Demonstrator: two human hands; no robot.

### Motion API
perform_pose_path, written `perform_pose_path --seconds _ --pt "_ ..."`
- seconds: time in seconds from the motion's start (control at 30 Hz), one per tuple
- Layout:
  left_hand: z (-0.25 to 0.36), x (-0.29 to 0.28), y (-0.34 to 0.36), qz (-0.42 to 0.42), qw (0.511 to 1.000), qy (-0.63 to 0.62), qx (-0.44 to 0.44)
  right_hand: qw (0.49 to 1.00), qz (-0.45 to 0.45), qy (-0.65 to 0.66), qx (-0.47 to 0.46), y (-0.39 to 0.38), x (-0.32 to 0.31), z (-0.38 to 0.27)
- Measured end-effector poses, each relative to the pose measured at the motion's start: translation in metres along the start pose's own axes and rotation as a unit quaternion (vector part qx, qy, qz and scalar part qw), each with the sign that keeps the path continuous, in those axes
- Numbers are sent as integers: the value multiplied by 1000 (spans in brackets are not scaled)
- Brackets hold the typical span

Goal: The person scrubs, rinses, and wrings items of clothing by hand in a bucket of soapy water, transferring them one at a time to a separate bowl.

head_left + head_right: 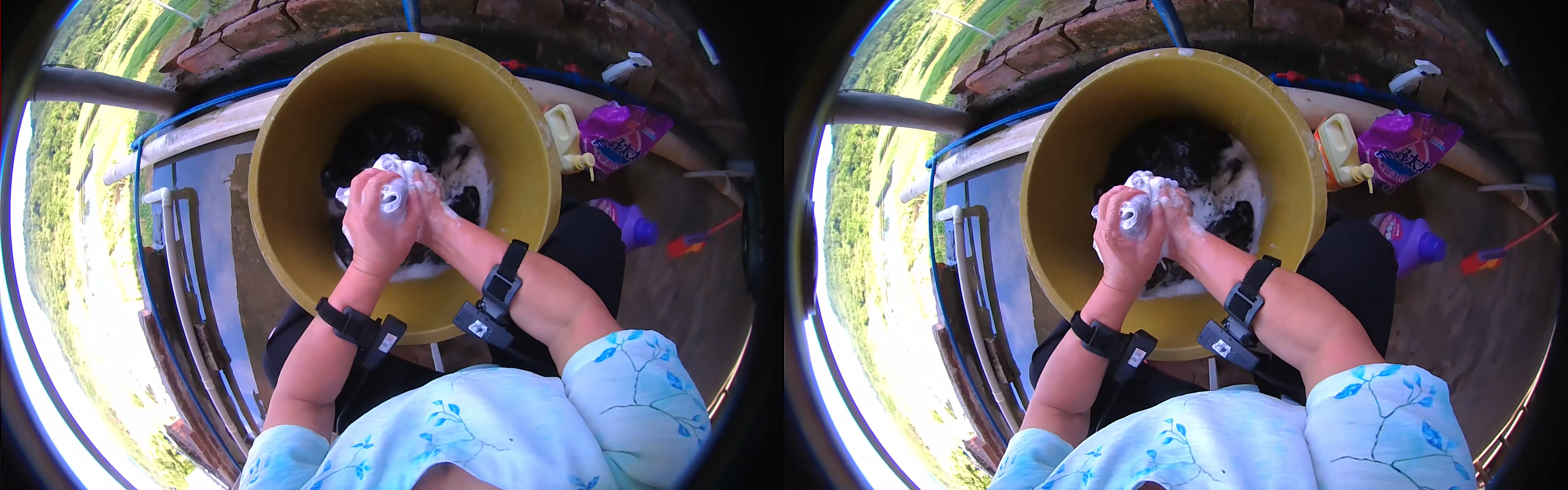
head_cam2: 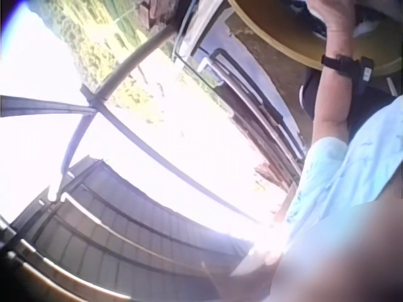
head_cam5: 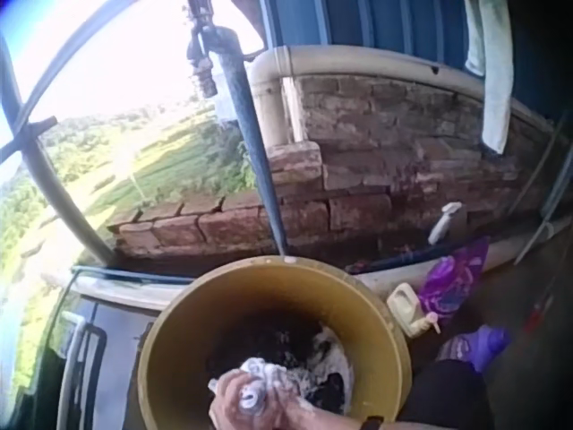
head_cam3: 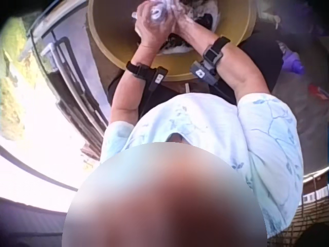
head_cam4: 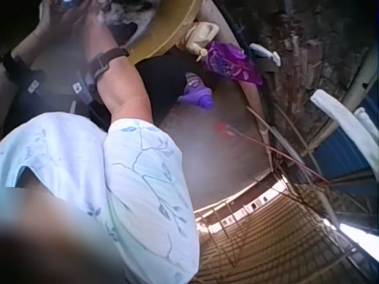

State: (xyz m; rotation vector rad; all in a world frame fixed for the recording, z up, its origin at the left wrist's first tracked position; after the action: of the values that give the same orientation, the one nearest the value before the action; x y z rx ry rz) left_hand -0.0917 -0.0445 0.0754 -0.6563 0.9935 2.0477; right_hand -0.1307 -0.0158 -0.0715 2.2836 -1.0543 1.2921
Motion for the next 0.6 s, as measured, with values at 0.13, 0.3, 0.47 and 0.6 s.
perform_pose_path --seconds 0.13,0.3,0.47,0.6 --pt "-9 2 -1 -28 999 8 -12 929 142 307 148 -12 8 11" --pt "-11 17 3 -59 998 -22 -4 936 145 306 99 -4 -17 24" --pt "-42 14 19 -58 988 -82 -114 956 276 -25 93 -7 10 -31" --pt "-49 -4 45 -25 941 -264 -211 974 119 -65 183 14 35 -62"
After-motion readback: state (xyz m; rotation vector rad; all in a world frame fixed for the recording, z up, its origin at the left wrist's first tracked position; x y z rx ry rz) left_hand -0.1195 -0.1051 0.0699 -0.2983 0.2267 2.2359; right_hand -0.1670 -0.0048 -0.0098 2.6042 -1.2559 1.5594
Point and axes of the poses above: each hand's wrist, its own y-axis towards the middle knuckle, its own x-axis out of the palm, z = x × y, the point moved 8 cm from there along y, towards the middle knuckle, and after that the axes turned 14 degrees about y, right-handed, at the moved point
